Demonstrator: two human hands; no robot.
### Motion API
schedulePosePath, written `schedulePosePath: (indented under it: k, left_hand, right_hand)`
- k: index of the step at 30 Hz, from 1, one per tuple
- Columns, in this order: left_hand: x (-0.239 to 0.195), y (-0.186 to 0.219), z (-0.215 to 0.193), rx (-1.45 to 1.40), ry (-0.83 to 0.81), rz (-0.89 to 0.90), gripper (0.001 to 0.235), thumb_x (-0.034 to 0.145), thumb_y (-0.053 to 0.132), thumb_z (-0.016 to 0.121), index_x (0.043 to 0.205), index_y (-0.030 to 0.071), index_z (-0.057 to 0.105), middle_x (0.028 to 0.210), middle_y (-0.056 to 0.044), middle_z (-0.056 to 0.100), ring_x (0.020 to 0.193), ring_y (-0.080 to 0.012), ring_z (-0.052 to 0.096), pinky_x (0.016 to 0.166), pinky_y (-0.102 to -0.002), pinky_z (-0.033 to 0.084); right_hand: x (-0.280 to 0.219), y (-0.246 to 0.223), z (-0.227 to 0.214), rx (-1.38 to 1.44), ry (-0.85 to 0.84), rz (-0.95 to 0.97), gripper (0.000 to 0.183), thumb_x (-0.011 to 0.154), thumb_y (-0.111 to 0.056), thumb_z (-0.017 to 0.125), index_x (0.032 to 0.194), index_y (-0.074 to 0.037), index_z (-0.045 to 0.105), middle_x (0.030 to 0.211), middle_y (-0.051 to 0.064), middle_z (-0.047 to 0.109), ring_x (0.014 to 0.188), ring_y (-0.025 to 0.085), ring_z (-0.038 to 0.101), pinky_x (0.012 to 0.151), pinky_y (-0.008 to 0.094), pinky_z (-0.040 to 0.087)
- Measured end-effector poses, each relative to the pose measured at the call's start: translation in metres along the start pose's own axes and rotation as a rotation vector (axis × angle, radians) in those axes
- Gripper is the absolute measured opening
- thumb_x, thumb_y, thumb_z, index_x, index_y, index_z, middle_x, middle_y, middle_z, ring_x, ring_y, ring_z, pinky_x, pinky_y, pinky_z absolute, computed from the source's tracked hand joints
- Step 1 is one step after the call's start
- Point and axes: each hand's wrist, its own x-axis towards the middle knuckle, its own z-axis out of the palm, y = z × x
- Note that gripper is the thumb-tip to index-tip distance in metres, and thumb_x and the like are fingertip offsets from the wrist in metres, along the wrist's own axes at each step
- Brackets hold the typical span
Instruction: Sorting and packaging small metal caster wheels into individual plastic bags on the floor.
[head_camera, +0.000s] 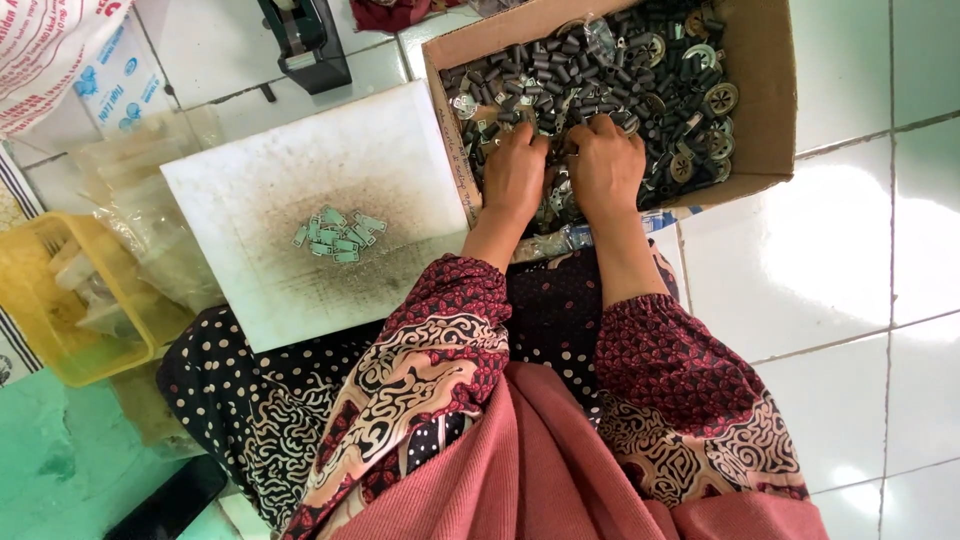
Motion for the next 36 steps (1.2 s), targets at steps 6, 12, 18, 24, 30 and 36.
schedulePosePath:
  k: [6,12,18,24,30,36]
  left_hand:
    - [0.001,0.016,-0.045,-0.333,0.053,-0.129,0.016,0.088,0.022,0.077,0.09,0.012,0.065,0.094,-0.007,0.055,0.084,-0.0313,0.068,0.055,-0.043,0.061]
    - [0.003,0.026,-0.07,-0.786,0.124,-0.242,0.005,0.091,0.014,0.068,0.091,0.011,0.063,0.077,-0.008,0.065,0.073,-0.0283,0.07,0.054,-0.04,0.057]
    - [0.0,0.035,-0.078,-1.004,0.198,-0.333,0.014,0.088,0.025,0.076,0.094,0.014,0.07,0.077,-0.005,0.074,0.069,-0.0162,0.07,0.053,-0.032,0.057]
    - [-0.018,0.043,-0.097,-1.067,0.15,-0.259,0.016,0.1,0.02,0.067,0.112,0.011,0.07,0.096,-0.014,0.075,0.086,-0.0262,0.073,0.066,-0.041,0.061]
    - [-0.074,0.073,-0.191,-0.922,0.169,-0.14,0.036,0.108,0.025,0.055,0.138,0.004,0.057,0.131,-0.031,0.056,0.107,-0.0443,0.069,0.083,-0.052,0.065]
    - [-0.142,0.017,-0.21,-1.1,0.465,-0.27,0.026,0.106,0.027,0.064,0.116,0.004,0.071,0.105,-0.018,0.069,0.093,-0.0346,0.071,0.074,-0.042,0.061]
  right_hand:
    - [0.0,0.007,-0.012,0.301,0.087,0.065,0.021,0.083,-0.019,0.089,0.098,-0.022,0.075,0.091,0.002,0.063,0.087,0.028,0.072,0.078,0.041,0.057]
    - [-0.004,0.004,-0.041,0.813,0.086,0.163,0.015,0.093,-0.007,0.082,0.107,-0.008,0.077,0.084,0.01,0.074,0.074,0.024,0.071,0.064,0.037,0.056]
    - [-0.014,-0.009,-0.074,0.976,0.013,0.17,0.016,0.103,-0.012,0.073,0.115,-0.002,0.076,0.078,0.012,0.071,0.069,0.018,0.065,0.06,0.036,0.053]
    - [-0.04,-0.023,-0.095,0.972,0.054,0.201,0.015,0.099,-0.015,0.078,0.107,-0.002,0.077,0.083,0.013,0.072,0.073,0.017,0.062,0.065,0.038,0.052]
    - [-0.065,-0.059,-0.132,0.974,0.111,0.205,0.02,0.107,-0.018,0.068,0.109,0.001,0.073,0.083,0.017,0.068,0.076,0.021,0.06,0.067,0.04,0.049]
    - [-0.087,-0.157,-0.156,1.044,-0.079,0.012,0.023,0.102,-0.02,0.073,0.106,0.003,0.075,0.083,0.02,0.071,0.077,0.025,0.065,0.069,0.043,0.053]
